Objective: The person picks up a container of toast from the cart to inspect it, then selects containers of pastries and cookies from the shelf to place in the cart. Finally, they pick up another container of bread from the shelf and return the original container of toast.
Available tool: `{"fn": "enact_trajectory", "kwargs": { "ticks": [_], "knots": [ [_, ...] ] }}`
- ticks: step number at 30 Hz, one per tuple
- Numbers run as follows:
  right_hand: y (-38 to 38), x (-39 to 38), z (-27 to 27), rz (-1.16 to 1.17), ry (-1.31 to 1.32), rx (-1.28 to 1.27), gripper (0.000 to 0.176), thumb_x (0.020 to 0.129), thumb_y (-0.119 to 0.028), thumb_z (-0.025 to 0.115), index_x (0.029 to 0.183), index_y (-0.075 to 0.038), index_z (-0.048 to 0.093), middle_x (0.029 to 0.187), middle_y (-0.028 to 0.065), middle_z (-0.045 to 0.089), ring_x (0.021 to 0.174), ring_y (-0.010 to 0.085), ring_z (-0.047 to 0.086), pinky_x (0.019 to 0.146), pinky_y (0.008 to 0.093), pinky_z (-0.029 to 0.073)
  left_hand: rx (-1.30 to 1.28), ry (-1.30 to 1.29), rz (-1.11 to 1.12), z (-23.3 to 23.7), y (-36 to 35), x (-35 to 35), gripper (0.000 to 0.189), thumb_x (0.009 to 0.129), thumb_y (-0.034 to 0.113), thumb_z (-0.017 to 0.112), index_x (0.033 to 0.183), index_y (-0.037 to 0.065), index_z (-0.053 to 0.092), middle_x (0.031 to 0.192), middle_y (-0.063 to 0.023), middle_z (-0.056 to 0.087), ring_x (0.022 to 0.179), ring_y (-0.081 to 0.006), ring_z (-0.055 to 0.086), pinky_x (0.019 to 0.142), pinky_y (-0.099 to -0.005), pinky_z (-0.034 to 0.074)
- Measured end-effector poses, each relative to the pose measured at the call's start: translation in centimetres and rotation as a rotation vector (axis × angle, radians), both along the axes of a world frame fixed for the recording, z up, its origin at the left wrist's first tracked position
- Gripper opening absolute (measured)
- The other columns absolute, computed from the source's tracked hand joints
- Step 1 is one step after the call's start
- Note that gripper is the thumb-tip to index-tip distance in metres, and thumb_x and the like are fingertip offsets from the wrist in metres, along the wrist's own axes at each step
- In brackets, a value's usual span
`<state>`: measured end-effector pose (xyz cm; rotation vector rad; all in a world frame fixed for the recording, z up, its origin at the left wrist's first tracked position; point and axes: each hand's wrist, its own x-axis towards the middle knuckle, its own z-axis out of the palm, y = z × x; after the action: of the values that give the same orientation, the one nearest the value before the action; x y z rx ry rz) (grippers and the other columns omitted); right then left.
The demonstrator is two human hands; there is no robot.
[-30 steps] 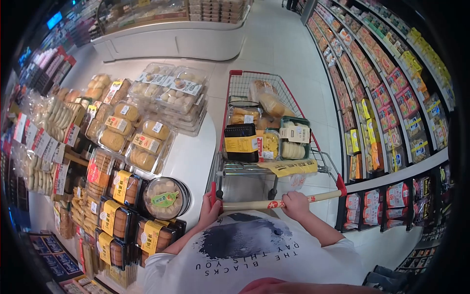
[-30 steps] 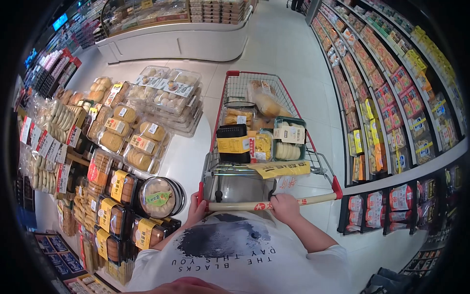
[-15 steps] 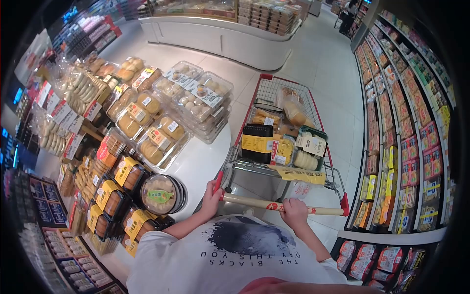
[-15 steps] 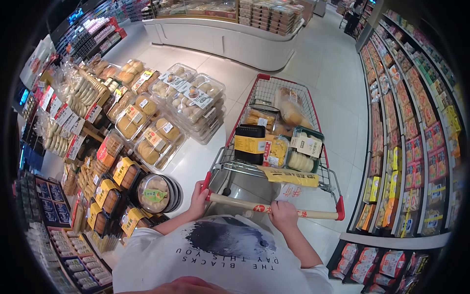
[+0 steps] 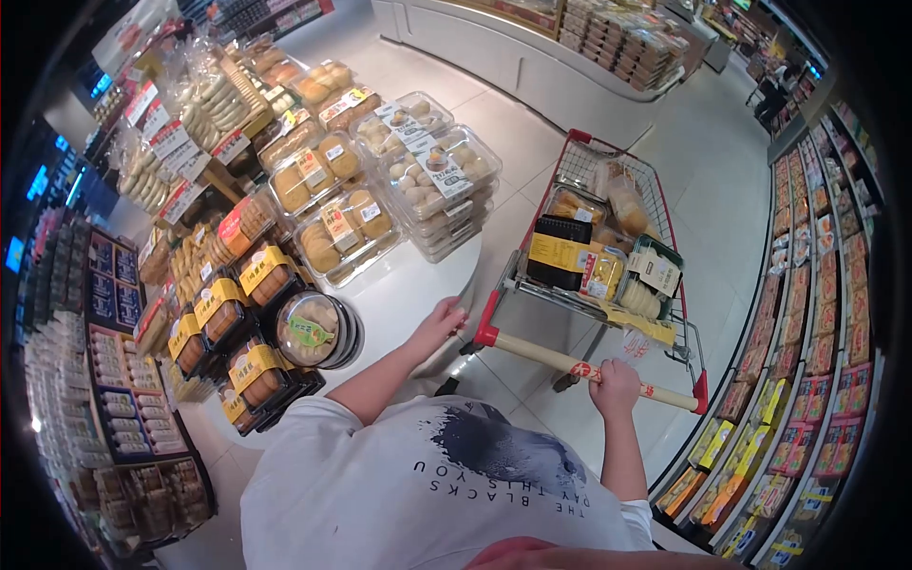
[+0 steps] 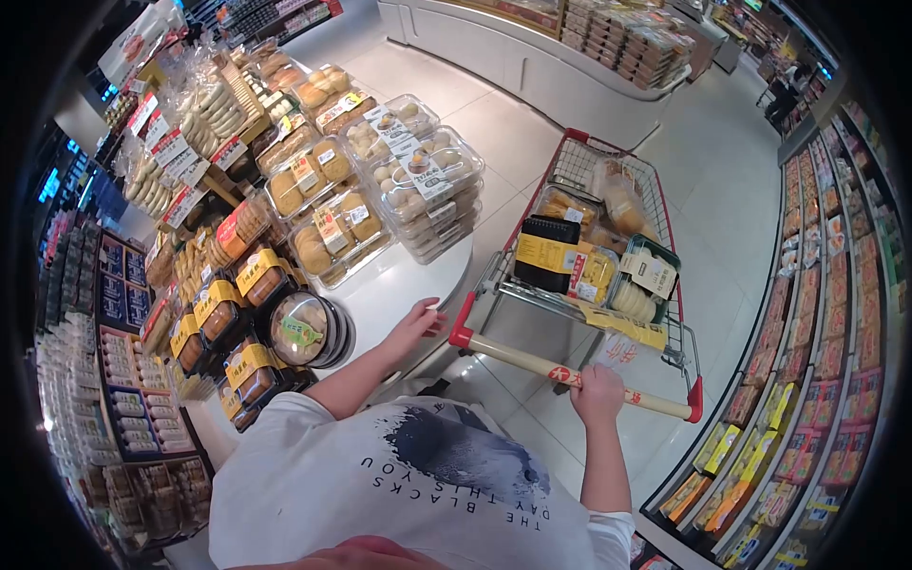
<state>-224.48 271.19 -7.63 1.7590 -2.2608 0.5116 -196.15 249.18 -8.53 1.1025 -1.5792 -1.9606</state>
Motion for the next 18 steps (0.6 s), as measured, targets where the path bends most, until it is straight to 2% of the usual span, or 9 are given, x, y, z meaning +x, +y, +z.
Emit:
{"fn": "enact_trajectory", "kwargs": {
  "ticks": [2,5,9,12,13,16,18],
  "knots": [
    [-0.6,-2.0,-0.4,-0.017,-0.003,0.020,0.019,0.054,-0.011,0.063,0.064,-0.008,0.047,0.063,0.0080,0.046,0.059,0.0277,0.049,0.054,0.0384,0.039,0.032,-0.046,0.269,-1.0,-2.9,1.5,0.053,0.091,0.040,0.044,0.128,0.004,0.032,0.115,-0.0125,0.051,0.099,-0.0213,0.053,0.082,-0.0361,0.043],
    [-1.4,-4.6,-0.6,-0.034,0.004,0.029,0.019,0.053,-0.009,0.063,0.063,-0.008,0.047,0.062,0.0081,0.046,0.061,0.0279,0.049,0.055,0.0390,0.038,0.318,0.162,0.733,-3.6,-8.3,6.0,0.067,0.083,0.049,0.052,0.129,0.005,0.029,0.112,-0.0122,0.049,0.099,-0.0240,0.051,0.081,-0.0405,0.042],
    [-2.8,-7.4,-0.8,-0.046,0.021,0.033,0.019,0.052,-0.008,0.063,0.062,-0.007,0.046,0.063,0.0089,0.046,0.062,0.0289,0.048,0.055,0.0399,0.037,0.531,0.291,1.134,-7.4,-14.9,11.2,0.084,0.076,0.057,0.058,0.133,0.006,0.023,0.122,-0.0157,0.039,0.108,-0.0286,0.043,0.082,-0.0463,0.042],
    [-3.6,-9.0,-0.8,-0.067,-0.004,0.100,0.015,0.055,-0.007,0.059,0.064,-0.005,0.047,0.064,0.0109,0.047,0.064,0.0318,0.049,0.057,0.0416,0.038,0.503,0.305,1.253,-9.1,-18.7,12.3,0.081,0.073,0.062,0.057,0.133,0.016,0.027,0.121,-0.0132,0.037,0.116,-0.0305,0.033,0.084,-0.0486,0.039],
    [-3.9,-9.3,-0.7,-0.072,-0.001,0.097,0.015,0.055,-0.006,0.059,0.064,-0.005,0.047,0.064,0.0113,0.047,0.064,0.0323,0.048,0.057,0.0420,0.037,0.528,0.374,1.231,-9.6,-19.8,12.8,0.077,0.074,0.067,0.052,0.133,0.021,0.031,0.125,-0.0087,0.037,0.114,-0.0290,0.034,0.091,-0.0504,0.033],
    [-4.6,-9.7,-0.5,-0.083,0.000,0.105,0.014,0.055,-0.006,0.058,0.065,-0.005,0.048,0.064,0.0124,0.047,0.064,0.0337,0.048,0.057,0.0432,0.037,0.461,0.383,1.359,-11.6,-22.5,12.9,0.076,0.073,0.070,0.048,0.130,0.020,0.037,0.131,-0.0036,0.034,0.112,-0.0273,0.035,0.093,-0.0488,0.029],
    [-4.9,-10.3,-0.6,-0.079,-0.001,0.120,0.014,0.055,-0.006,0.058,0.066,-0.004,0.049,0.065,0.0130,0.047,0.064,0.0345,0.048,0.058,0.0439,0.037,0.444,0.460,1.370,-12.3,-23.5,12.8,0.067,0.075,0.066,0.050,0.123,0.020,0.044,0.122,-0.0038,0.042,0.105,-0.0236,0.040,0.092,-0.0465,0.030]
  ]
}}
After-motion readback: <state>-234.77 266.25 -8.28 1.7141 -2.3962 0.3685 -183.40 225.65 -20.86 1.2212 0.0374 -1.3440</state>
